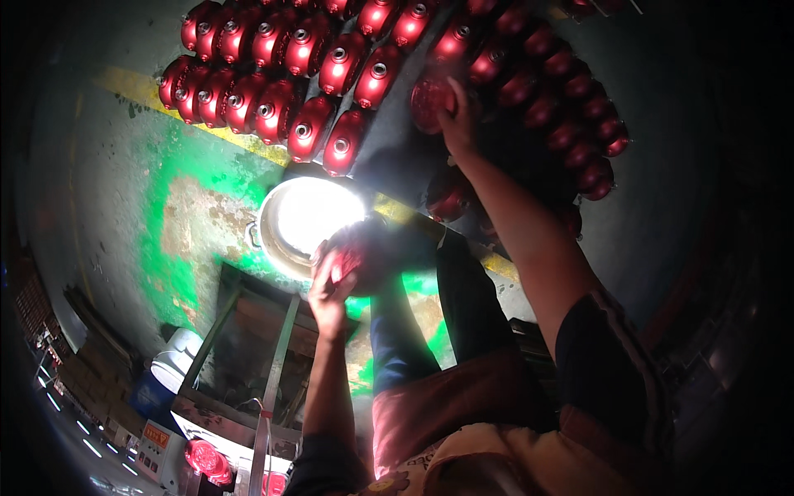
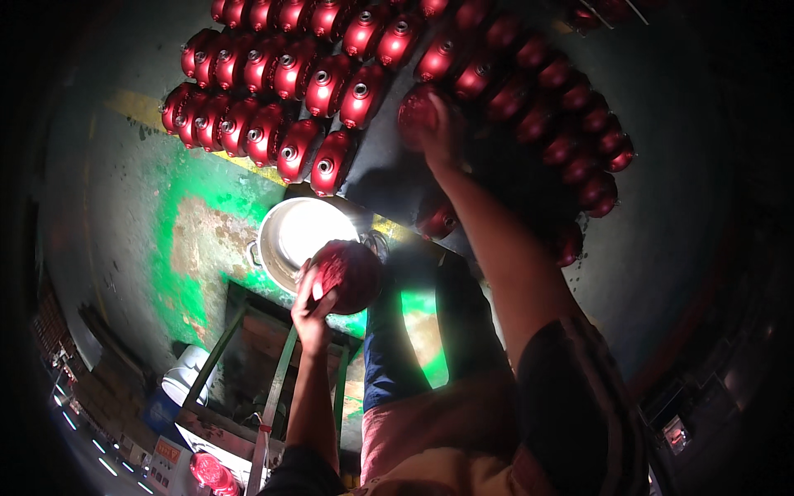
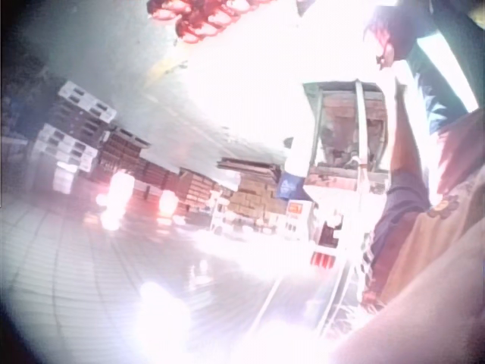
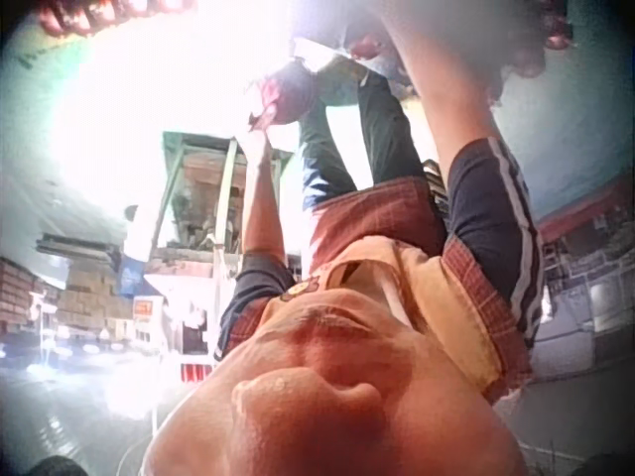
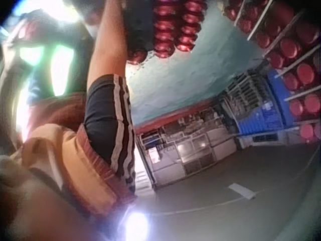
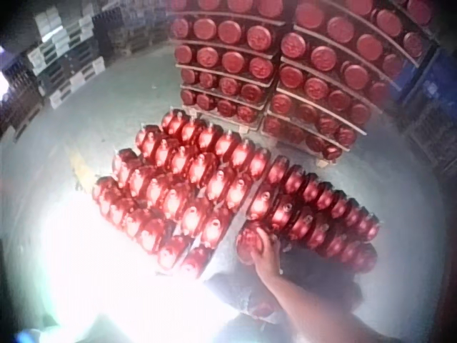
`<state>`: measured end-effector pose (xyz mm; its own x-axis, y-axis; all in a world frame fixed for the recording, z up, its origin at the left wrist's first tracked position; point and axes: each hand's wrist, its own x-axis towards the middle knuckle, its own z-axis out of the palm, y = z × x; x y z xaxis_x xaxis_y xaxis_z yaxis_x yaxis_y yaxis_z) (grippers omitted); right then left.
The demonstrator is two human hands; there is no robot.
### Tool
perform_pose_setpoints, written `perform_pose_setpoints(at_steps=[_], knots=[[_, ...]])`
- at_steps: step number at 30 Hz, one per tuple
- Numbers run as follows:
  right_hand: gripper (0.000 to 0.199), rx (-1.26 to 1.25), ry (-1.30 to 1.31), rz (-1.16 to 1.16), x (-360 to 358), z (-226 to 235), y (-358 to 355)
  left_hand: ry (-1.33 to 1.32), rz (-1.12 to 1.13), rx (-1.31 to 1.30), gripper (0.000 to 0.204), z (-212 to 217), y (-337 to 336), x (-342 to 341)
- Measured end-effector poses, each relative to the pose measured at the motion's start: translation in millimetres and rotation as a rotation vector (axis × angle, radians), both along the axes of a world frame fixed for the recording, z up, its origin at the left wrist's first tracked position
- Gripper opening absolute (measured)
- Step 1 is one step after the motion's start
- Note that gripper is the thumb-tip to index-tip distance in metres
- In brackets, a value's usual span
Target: The person repeatedly picks up red cylindrical containers from a metal tray and places them into a larger rack. The person handles the containers one at a time, moving them from the tray to the rack in a repetitive cycle.
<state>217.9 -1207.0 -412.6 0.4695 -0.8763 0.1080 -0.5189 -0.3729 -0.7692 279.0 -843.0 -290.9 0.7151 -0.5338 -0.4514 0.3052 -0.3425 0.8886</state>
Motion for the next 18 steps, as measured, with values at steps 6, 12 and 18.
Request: perform_pose_setpoints(at_steps=[6, 12, 18], knots=[[0.073, 0.948, -0.650, -0.081, -93, 97, 34, 0.549, 0.447, -0.339, 0.066, 42, 100, 9], [0.063, 1.603, -0.646, -0.124, -88, 90, 167, 1.222, 0.549, -0.915, 0.052, 8, 143, 14], [0.046, 2.042, -0.716, 0.176, -48, 84, 284, 1.422, 0.498, -1.208, 0.055, -23, 171, 16]])
